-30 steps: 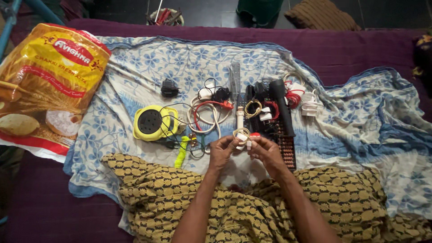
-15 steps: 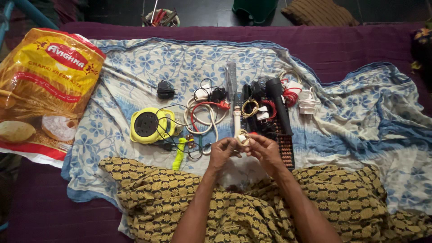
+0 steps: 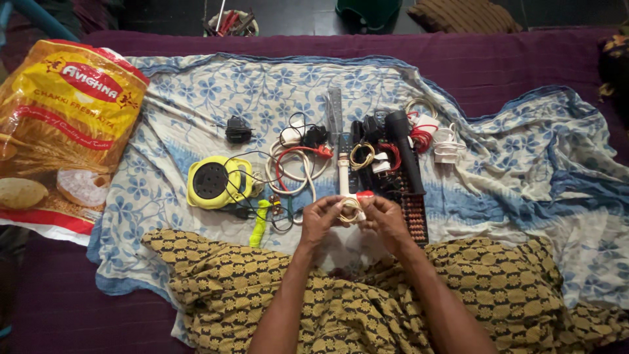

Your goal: The person sits on a bed and handles small electrical components, including a black plug and a white-and-red plastic piece. They manipulate the plug with both hands, then pick up and examine the white-and-red piece, rotating it and attempting to fit parts together.

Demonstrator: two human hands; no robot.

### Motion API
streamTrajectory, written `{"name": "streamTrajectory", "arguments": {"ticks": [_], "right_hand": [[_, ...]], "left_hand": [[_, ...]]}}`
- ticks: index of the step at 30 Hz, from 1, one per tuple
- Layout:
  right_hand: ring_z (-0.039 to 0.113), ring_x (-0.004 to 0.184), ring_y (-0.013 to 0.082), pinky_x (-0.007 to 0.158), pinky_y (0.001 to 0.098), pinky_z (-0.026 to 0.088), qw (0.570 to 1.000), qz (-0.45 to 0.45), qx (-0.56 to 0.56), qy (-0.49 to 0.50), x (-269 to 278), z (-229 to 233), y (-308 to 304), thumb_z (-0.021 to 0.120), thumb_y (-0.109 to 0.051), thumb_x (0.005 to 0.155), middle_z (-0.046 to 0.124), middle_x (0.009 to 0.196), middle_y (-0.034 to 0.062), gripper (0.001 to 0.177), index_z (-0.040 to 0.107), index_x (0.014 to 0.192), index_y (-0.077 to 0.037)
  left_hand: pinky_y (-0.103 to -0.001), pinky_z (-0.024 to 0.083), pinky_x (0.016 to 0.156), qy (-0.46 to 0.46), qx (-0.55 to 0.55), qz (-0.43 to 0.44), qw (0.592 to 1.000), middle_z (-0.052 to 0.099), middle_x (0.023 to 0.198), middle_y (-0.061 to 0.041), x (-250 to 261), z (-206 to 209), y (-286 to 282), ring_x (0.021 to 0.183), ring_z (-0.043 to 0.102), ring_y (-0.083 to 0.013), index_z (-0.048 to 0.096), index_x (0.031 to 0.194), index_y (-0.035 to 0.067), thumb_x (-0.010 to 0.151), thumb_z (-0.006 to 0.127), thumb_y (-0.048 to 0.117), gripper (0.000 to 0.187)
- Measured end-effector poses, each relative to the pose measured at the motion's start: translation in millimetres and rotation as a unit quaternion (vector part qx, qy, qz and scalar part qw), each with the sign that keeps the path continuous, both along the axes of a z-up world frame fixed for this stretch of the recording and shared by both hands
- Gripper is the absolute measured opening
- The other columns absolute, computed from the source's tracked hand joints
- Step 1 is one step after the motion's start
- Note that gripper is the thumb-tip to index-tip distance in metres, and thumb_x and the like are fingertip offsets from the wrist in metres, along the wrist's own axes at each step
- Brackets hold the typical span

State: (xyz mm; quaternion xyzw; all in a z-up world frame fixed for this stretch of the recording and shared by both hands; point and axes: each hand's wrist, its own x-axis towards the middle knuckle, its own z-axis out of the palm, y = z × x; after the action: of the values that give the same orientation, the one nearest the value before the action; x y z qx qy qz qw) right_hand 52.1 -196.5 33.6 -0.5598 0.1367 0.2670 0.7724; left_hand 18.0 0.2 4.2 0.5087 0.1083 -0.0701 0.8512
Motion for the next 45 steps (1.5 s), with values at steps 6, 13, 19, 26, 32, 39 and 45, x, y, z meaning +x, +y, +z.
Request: {"name": "streamTrajectory", "arguments": {"ticks": [6,13,19,26,32,39,45], "right_hand": [[0.066,0.071,0.0128,0.062,0.0292,0.057,0.996,0.028,0.082,-0.009,-0.7,-7.0,0.3,0.076,-0.023,0.093,0.071,0.087,0.0054,0.020,0.067,0.095,-0.005],[0.068,0.073,0.0126,0.064,0.0288,0.059,0.999,0.019,0.032,-0.012,2.3,12.4,3.1,0.075,-0.018,0.090,0.072,0.089,0.0063,0.019,0.069,0.104,-0.006],[0.068,0.075,0.0085,0.062,0.0242,0.055,0.999,-0.015,0.016,-0.029,0.6,12.3,2.6,0.072,-0.022,0.093,0.074,0.095,0.0027,0.023,0.072,0.109,-0.006],[0.069,0.068,0.0152,0.063,0.0319,0.059,0.997,0.017,0.025,-0.071,-2.4,-9.5,-3.6,0.075,-0.023,0.096,0.074,0.086,0.0107,0.027,0.072,0.105,0.002],[0.072,0.078,0.0166,0.068,0.0313,0.062,0.991,0.065,0.034,-0.110,-5.4,15.3,4.9,0.074,-0.017,0.093,0.075,0.090,0.0111,0.024,0.072,0.110,-0.001],[0.072,0.089,0.0149,0.075,0.0297,0.062,0.979,0.074,-0.073,-0.176,-9.0,26.8,15.0,0.080,-0.010,0.085,0.073,0.101,0.0087,0.039,0.065,0.120,-0.004],[0.075,0.092,0.0160,0.082,0.0310,0.065,0.965,0.111,-0.140,-0.192,-9.9,30.6,14.5,0.081,-0.013,0.083,0.075,0.103,0.0084,0.042,0.067,0.121,-0.004]], "left_hand": [[-0.032,0.066,0.066,0.042,-0.076,0.031,0.996,0.076,0.097,-0.015,-2.0,6.1,-1.8,0.081,0.075,-0.0186,0.063,0.130,-0.004,0.096,0.068,0.011,0.037],[-0.032,0.066,0.069,0.057,-0.111,0.035,0.992,0.073,0.096,-0.013,-2.3,23.7,0.2,0.081,0.073,-0.0182,0.061,0.135,-0.005,0.097,0.066,0.009,0.040],[-0.032,0.067,0.075,0.048,-0.040,-0.049,0.997,0.073,0.109,-0.012,-0.2,47.3,-2.9,0.090,0.074,-0.0177,0.062,0.134,0.003,0.089,0.066,0.003,0.044],[-0.025,0.060,0.074,-0.045,0.101,-0.061,0.992,0.077,0.097,-0.008,-8.2,22.9,-7.3,0.083,0.071,-0.0122,0.074,0.118,-0.002,0.099,0.068,0.009,0.023],[-0.023,0.056,0.069,-0.029,0.085,-0.021,0.996,0.076,0.092,-0.003,-7.7,9.1,-9.1,0.078,0.068,-0.0085,0.075,0.115,-0.001,0.098,0.068,0.009,0.021],[-0.026,0.057,0.064,-0.086,0.289,0.044,0.952,0.076,0.096,-0.008,-7.5,22.8,-8.9,0.075,0.071,-0.0118,0.076,0.109,0.000,0.091,0.073,0.008,0.020],[-0.029,0.062,0.068,-0.104,0.344,0.042,0.932,0.078,0.099,-0.012,-9.6,35.4,-8.0,0.079,0.076,-0.0176,0.076,0.108,0.001,0.090,0.072,0.007,0.020]]}}
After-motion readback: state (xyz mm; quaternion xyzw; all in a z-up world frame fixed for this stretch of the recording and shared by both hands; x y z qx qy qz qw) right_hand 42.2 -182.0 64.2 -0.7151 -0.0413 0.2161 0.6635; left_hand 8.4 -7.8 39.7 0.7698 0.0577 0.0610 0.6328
